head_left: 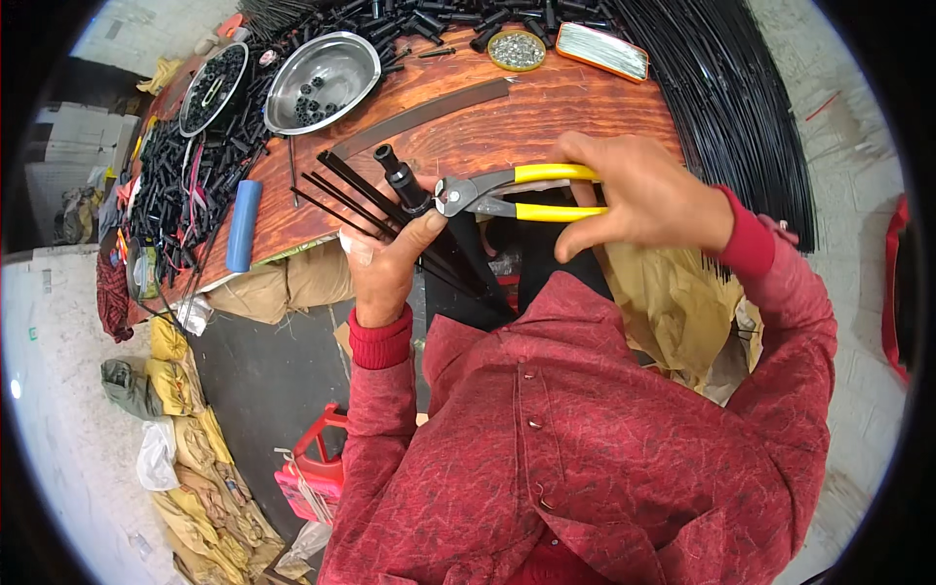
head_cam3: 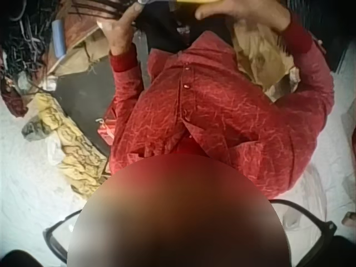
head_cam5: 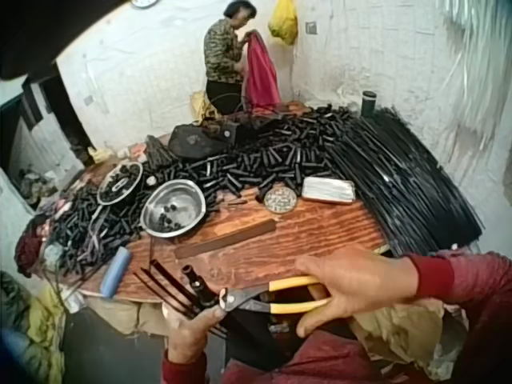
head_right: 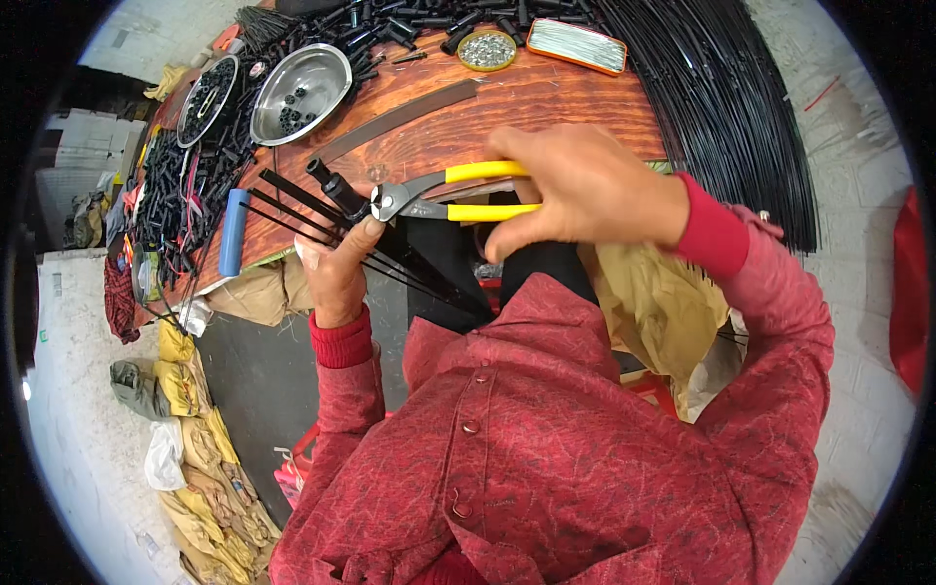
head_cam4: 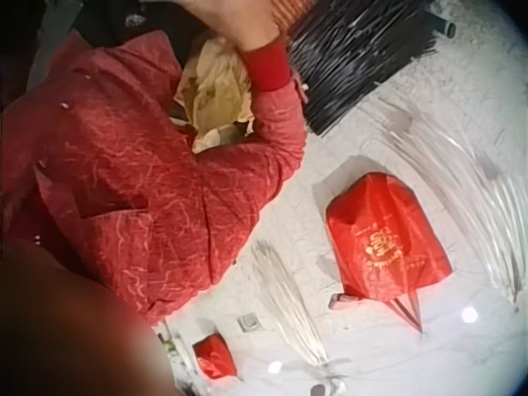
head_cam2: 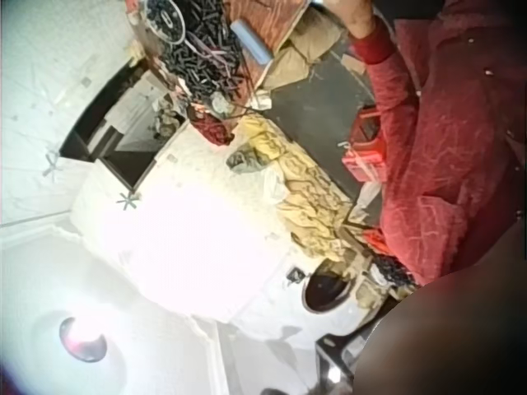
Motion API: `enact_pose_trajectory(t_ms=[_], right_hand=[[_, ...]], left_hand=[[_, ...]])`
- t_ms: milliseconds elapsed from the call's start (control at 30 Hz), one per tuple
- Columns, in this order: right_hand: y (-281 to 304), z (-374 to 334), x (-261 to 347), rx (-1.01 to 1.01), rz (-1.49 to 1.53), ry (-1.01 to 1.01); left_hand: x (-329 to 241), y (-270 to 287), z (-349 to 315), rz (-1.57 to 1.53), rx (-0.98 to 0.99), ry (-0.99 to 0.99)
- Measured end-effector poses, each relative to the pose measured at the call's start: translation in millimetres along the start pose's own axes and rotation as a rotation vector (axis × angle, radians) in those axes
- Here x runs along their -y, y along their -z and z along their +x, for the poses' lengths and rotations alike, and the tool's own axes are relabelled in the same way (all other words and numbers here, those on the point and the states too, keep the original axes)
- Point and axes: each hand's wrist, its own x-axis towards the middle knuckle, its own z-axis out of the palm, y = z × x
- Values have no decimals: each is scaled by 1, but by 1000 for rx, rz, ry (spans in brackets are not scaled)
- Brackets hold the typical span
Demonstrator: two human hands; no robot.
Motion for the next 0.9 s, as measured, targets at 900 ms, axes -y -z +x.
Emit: enact_pose_trajectory(t_ms=[900], right_hand=[[-9, 0, -9, 286, 526, -241]], left_hand=[[-3, 10, 6, 23, 87, 31]])
